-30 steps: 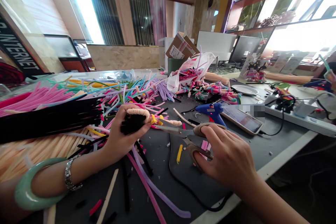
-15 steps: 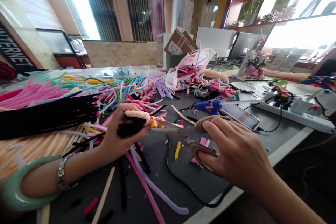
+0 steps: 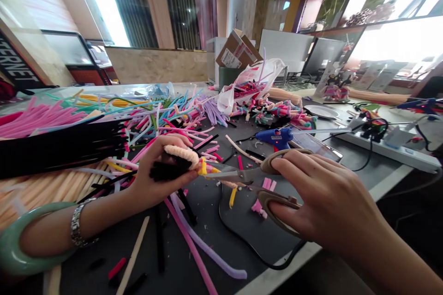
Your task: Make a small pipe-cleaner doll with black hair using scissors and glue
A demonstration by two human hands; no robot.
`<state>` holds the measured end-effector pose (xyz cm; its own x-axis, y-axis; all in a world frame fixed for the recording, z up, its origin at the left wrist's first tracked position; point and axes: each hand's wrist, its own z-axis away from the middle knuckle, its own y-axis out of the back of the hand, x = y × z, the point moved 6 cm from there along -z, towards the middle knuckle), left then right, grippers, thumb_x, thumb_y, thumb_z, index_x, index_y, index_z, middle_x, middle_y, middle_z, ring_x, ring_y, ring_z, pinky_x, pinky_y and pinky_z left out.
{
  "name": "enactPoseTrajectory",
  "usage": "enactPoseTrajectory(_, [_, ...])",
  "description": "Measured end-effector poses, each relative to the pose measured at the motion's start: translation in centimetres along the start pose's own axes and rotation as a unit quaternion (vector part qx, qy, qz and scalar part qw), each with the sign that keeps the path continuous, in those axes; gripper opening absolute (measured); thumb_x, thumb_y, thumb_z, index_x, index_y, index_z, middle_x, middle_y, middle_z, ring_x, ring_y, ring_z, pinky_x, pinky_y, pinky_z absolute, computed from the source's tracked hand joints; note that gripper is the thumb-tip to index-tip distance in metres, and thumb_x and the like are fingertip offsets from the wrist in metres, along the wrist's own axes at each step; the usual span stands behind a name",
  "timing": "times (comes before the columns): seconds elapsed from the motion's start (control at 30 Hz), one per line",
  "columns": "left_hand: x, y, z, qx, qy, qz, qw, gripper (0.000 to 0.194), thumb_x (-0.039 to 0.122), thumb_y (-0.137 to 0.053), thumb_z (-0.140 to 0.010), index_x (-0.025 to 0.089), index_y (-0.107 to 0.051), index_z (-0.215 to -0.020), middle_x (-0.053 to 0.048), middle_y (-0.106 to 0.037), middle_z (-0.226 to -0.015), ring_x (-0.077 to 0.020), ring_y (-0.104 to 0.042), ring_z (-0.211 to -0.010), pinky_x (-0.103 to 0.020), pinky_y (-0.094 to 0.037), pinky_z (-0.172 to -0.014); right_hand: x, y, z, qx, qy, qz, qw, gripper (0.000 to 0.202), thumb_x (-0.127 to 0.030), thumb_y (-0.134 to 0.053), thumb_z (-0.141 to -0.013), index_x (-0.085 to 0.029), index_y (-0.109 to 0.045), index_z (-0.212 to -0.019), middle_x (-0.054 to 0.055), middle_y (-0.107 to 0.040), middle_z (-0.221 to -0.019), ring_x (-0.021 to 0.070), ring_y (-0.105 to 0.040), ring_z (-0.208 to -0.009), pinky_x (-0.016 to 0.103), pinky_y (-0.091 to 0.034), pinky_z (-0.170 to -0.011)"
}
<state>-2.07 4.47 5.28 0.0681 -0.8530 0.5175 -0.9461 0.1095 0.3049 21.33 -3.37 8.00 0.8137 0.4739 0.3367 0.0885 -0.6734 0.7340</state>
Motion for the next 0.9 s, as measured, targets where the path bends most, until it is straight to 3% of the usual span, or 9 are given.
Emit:
enactPoseTrajectory(0.13, [-0.1, -0.2, 0.0, -0.007, 0.009, 0.015, 1.000, 0.039, 0.012, -0.076, -0.071, 0.020, -0.051, -0.100, -0.005, -0.055, -0.095, -0.0170, -0.055, -0.086, -0.031, -0.046, -0.075, 0.3, 0.0, 0.2, -0.012, 0.003, -0.007, 1.000, 0.025, -0.036, -0.053, -0.081, -0.023, -0.053, -0.102, 0.008, -0.069, -0.098, 0.0293, -0.068, -0.078, 0.039, -0.048, -0.061])
enactPoseTrajectory(0.33, [-0.2, 0.0, 0.1, -0.004, 0.012, 0.021, 1.000, 0.039, 0.013, -0.076, -0.072, 0.021, -0.052, -0.101, -0.004, -0.056, -0.095, -0.0173, -0.055, -0.085, -0.031, -0.047, -0.075, 1.3, -0.1, 0.7, -0.049, -0.051, -0.043, 0.997, 0.030, -0.038, -0.055, -0.078, -0.026, -0.053, -0.105, 0.006, -0.069, -0.102, 0.0283, -0.068, -0.080, 0.037, -0.050, -0.060])
enactPoseTrajectory(0.57, [-0.5, 0.0, 0.1, 0.005, 0.019, 0.024, 1.000, 0.039, 0.016, -0.077, -0.072, 0.022, -0.052, -0.102, -0.004, -0.056, -0.095, -0.0167, -0.055, -0.084, -0.031, -0.048, -0.074, 1.8, -0.9, 0.7, -0.085, -0.163, -0.152, 0.971, 0.026, -0.045, -0.062, -0.082, -0.027, -0.056, -0.099, -0.002, -0.069, -0.079, 0.0181, -0.065, -0.060, 0.025, -0.047, -0.047])
enactPoseTrajectory(0.73, [-0.5, 0.1, 0.1, 0.013, 0.025, 0.030, 0.999, 0.038, 0.017, -0.076, -0.073, 0.022, -0.052, -0.101, -0.003, -0.056, -0.094, -0.0169, -0.057, -0.084, -0.032, -0.049, -0.074, 1.1, -0.6, 0.4, -0.045, -0.144, -0.116, 0.982, 0.029, -0.047, -0.060, -0.082, -0.025, -0.053, -0.100, 0.000, -0.067, -0.077, 0.0187, -0.064, -0.058, 0.027, -0.046, -0.047])
enactPoseTrajectory(0.9, [-0.7, 0.3, 0.1, 0.022, 0.064, 0.028, 0.997, 0.034, 0.022, -0.076, -0.075, 0.022, -0.052, -0.100, -0.006, -0.056, -0.096, -0.0192, -0.057, -0.086, -0.036, -0.050, -0.077, -0.1, -2.0, 0.3, -0.066, -0.113, -0.087, 0.988, 0.039, -0.044, -0.062, -0.076, -0.024, -0.048, -0.106, 0.009, -0.065, -0.095, 0.0287, -0.064, -0.079, 0.040, -0.050, -0.064])
